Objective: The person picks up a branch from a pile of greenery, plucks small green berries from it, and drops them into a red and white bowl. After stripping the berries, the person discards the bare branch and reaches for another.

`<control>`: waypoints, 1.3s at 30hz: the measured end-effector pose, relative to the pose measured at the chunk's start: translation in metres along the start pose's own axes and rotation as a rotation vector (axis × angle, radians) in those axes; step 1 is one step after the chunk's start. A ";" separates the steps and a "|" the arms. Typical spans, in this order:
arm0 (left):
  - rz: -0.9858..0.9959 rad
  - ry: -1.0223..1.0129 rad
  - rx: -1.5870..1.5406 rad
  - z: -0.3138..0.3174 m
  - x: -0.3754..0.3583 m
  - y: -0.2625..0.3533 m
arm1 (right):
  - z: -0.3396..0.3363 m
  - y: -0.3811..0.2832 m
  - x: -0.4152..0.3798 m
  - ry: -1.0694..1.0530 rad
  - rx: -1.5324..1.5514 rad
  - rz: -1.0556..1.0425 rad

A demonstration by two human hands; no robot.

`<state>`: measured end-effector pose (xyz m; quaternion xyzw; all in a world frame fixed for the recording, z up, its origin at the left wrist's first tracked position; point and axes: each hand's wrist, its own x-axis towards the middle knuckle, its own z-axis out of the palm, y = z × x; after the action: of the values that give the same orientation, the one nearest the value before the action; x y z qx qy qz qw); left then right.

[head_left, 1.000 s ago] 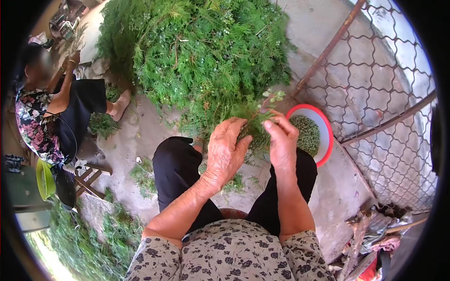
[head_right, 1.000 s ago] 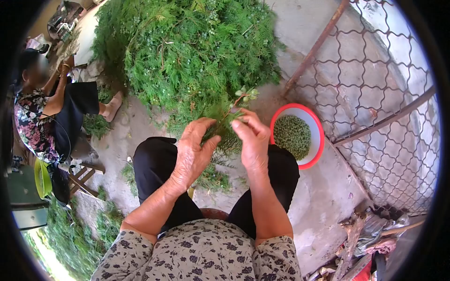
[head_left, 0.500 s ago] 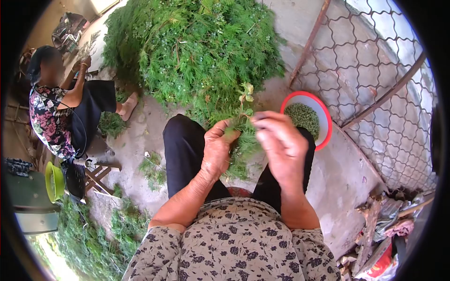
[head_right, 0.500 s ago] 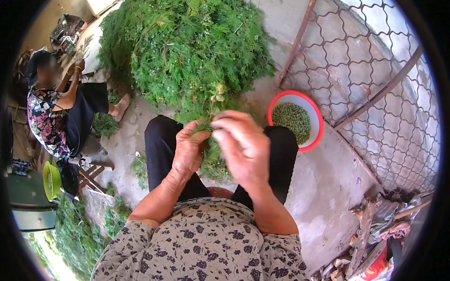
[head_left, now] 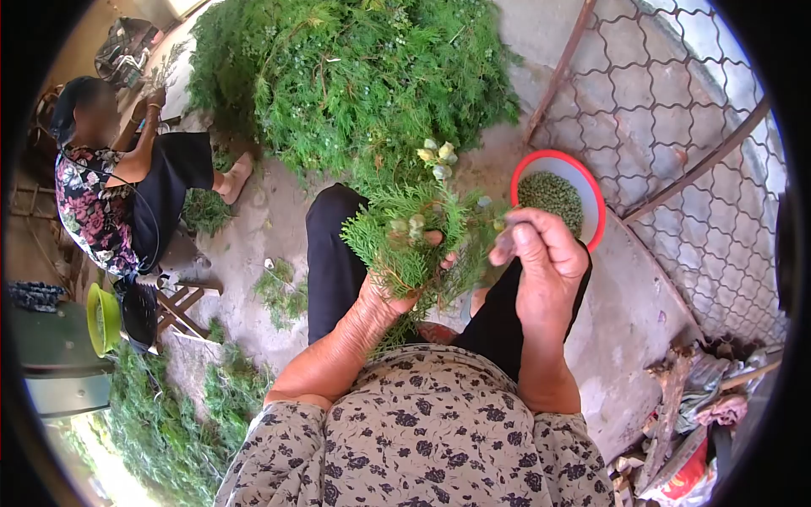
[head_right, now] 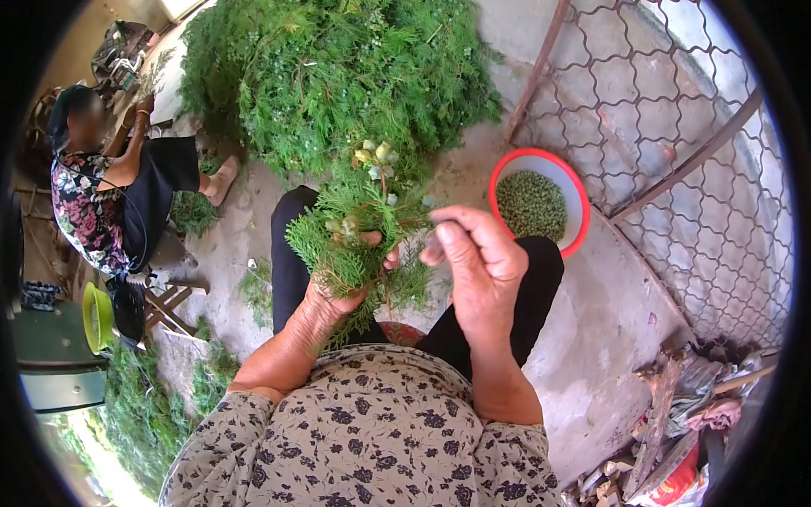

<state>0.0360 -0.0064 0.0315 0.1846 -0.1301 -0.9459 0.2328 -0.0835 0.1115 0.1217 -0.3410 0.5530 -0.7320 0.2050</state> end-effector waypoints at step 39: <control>0.060 0.111 0.903 0.010 0.004 -0.020 | -0.002 0.072 0.011 0.121 0.192 0.505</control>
<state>0.0211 0.0099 0.0325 0.3144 -0.5222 -0.7758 0.1631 -0.0973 0.0836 0.0562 -0.1270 0.5598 -0.7259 0.3789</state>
